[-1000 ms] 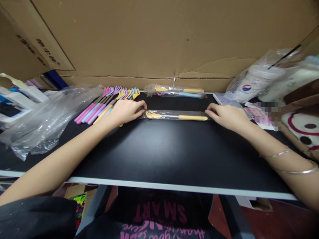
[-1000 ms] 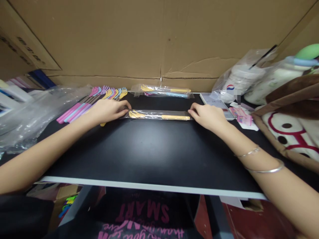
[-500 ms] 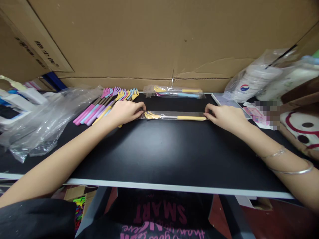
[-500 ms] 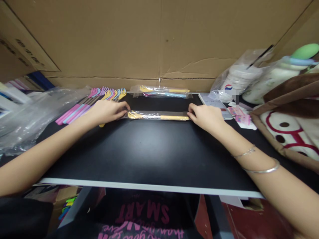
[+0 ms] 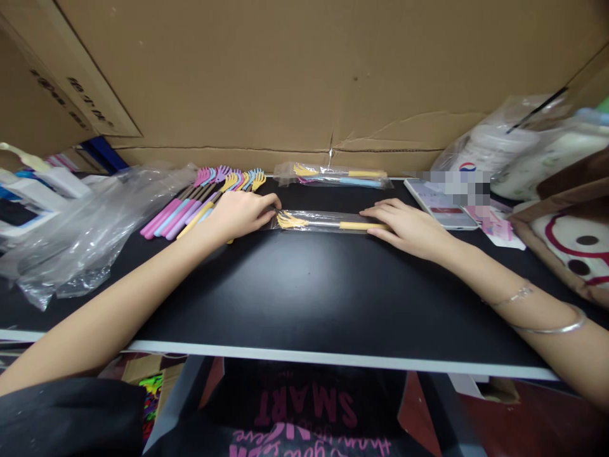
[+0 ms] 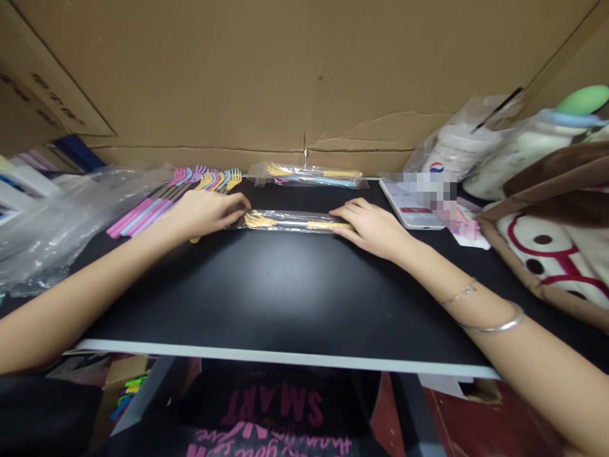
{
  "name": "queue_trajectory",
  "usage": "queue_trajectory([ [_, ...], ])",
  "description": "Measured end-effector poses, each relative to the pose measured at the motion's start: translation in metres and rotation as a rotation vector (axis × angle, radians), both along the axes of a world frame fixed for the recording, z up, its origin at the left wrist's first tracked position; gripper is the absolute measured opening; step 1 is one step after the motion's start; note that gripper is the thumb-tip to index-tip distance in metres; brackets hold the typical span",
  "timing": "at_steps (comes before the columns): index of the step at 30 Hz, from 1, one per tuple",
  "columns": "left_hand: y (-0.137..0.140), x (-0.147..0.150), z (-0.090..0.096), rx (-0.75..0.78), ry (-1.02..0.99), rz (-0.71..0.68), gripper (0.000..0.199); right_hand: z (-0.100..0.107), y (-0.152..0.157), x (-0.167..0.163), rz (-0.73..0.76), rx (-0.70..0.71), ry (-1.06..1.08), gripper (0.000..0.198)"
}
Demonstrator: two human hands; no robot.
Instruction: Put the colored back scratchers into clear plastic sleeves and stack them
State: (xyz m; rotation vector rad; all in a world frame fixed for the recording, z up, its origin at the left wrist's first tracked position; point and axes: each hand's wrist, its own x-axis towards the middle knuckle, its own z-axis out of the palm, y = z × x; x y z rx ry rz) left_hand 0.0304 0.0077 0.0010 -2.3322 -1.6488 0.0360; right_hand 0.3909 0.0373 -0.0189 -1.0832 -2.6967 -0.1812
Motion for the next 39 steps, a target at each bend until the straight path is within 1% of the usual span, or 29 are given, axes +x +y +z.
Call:
queue_trajectory([
  [6,0.001,-0.002,-0.001,0.02,-0.006,-0.021,0.04,0.005,0.001,0.003,0.03,0.0,-0.026,0.057],
  [9,0.001,-0.002,-0.001,0.037,0.006,-0.017,0.04,0.006,0.001,0.003,0.042,-0.001,-0.035,0.056],
  [15,0.002,-0.001,0.001,0.023,0.048,0.023,0.039,0.009,-0.002,0.002,-0.01,-0.014,-0.013,0.038],
  [18,0.002,-0.001,0.003,0.015,0.037,0.042,0.037,0.012,-0.003,0.001,-0.055,-0.041,0.005,0.032],
  [22,0.002,-0.004,0.006,0.025,-0.012,0.031,0.034,0.015,-0.003,0.0,-0.095,-0.071,0.034,0.027],
  [27,0.007,-0.005,0.015,0.045,-0.092,0.039,0.032,0.023,0.004,0.001,-0.145,-0.065,0.039,0.027],
  [33,0.028,0.0,0.038,0.098,-0.197,0.061,0.033,0.048,0.025,0.001,-0.247,0.016,0.035,0.034],
  [36,0.047,0.003,0.046,0.122,-0.26,0.072,0.033,0.059,0.045,-0.002,-0.309,0.06,0.044,0.033],
  [39,0.071,0.006,0.047,0.147,-0.298,0.093,0.035,0.065,0.07,-0.006,-0.35,0.083,0.073,0.035],
])
